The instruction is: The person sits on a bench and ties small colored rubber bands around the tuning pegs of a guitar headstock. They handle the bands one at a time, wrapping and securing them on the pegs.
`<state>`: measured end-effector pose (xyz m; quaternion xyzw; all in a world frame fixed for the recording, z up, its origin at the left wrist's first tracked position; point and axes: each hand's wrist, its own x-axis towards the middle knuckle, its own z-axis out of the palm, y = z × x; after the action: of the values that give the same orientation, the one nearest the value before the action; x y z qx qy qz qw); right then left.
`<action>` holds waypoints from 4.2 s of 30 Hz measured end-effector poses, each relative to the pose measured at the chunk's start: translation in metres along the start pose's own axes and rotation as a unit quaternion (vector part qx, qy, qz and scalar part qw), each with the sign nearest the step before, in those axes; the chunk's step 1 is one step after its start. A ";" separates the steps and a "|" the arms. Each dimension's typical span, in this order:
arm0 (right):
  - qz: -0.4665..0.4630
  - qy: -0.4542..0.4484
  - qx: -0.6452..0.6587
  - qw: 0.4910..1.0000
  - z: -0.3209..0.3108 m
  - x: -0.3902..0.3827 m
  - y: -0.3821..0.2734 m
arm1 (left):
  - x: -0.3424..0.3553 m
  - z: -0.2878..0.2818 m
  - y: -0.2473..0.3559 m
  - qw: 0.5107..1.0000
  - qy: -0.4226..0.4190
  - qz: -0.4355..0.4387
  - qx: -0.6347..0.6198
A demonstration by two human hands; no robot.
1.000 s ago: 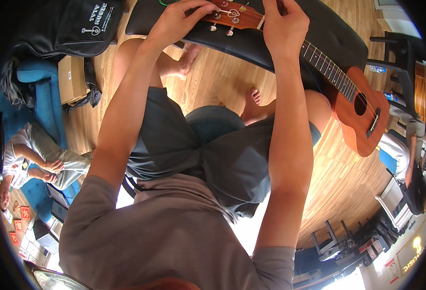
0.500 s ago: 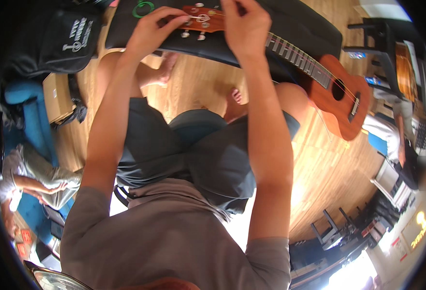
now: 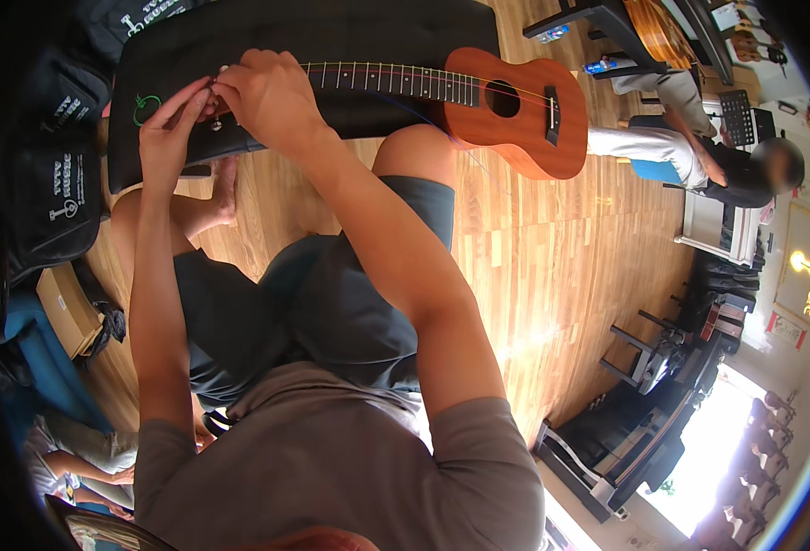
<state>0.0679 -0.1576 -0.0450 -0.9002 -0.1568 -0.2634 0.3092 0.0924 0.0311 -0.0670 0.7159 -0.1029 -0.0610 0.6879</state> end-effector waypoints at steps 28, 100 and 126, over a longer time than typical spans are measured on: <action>0.406 0.057 -0.077 0.909 -0.254 -0.175 -0.057 | -0.014 -0.068 -0.009 0.965 0.230 0.069 -0.110; 0.936 0.122 -0.090 0.316 -0.121 -0.710 0.336 | -0.154 0.088 -0.103 0.800 -0.278 -0.270 0.458; 0.808 0.143 0.050 0.569 -0.005 -0.703 0.208 | -0.154 0.095 -0.073 0.868 -0.301 -0.164 0.358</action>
<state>-0.4119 -0.4030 -0.5418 -0.5862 0.6694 -0.0206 0.4559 -0.0740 -0.0235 -0.1528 0.8667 -0.2006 -0.3447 0.2996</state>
